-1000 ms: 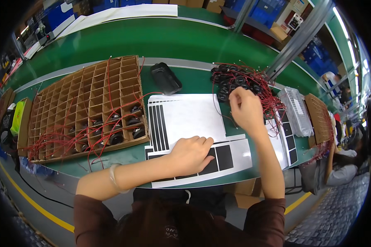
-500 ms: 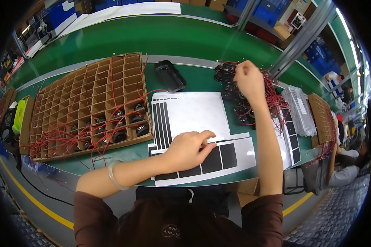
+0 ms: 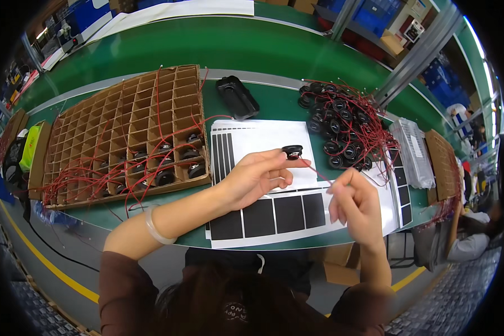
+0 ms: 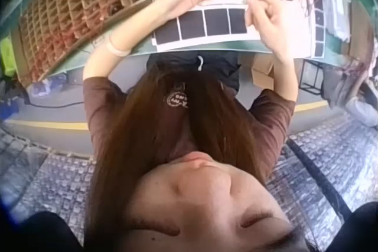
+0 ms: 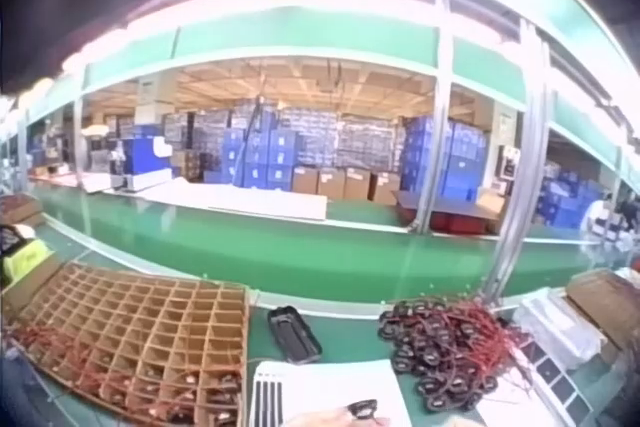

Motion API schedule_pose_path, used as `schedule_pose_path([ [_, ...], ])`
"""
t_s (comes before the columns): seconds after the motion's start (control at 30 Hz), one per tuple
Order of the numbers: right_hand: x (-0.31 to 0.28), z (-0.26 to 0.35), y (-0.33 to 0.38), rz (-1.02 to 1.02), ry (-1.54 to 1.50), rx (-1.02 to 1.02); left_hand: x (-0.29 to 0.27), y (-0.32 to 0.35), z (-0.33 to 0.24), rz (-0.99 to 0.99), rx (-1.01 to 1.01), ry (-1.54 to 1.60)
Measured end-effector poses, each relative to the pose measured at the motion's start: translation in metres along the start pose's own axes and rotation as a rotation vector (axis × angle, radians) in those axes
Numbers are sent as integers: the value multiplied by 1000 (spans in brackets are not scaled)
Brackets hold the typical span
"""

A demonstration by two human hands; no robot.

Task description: Assembling speaker drivers by wrapping wires and organizing them into a grid container.

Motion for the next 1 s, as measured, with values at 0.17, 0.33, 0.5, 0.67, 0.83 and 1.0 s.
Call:
schedule_pose_path([
  [0.17, -3, -15, 25, 81, -6, 171, 3, -1, -1, 26, 35, -143],
  [0.33, 9, -19, 45, 284, 7, 275, 8, 14, -3, 72, 24, -287],
  [0.5, 9, -10, 37, 464, 501, 95, 28, 45, 5, 188, -114, -980],
  [0.67, 32, -6, -26, 117, 395, -122, 35, 71, 2, 112, 255, -1521],
  [0.83, 85, -27, -89, 43, 516, -382, 37, 88, -13, -110, 475, -1873],
  [1.0, 105, -35, -125, -97, 559, -415, 16, 99, -13, -181, 428, -1967],
])
Point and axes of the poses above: each hand's wrist, its own y-axis away from the middle knuckle, its own x-axis out of the palm, z = x × y, the point moved 5 cm from there along -y, towards the middle knuckle, and after that the axes turned 2 degrees about y, right-handed, at the moved point
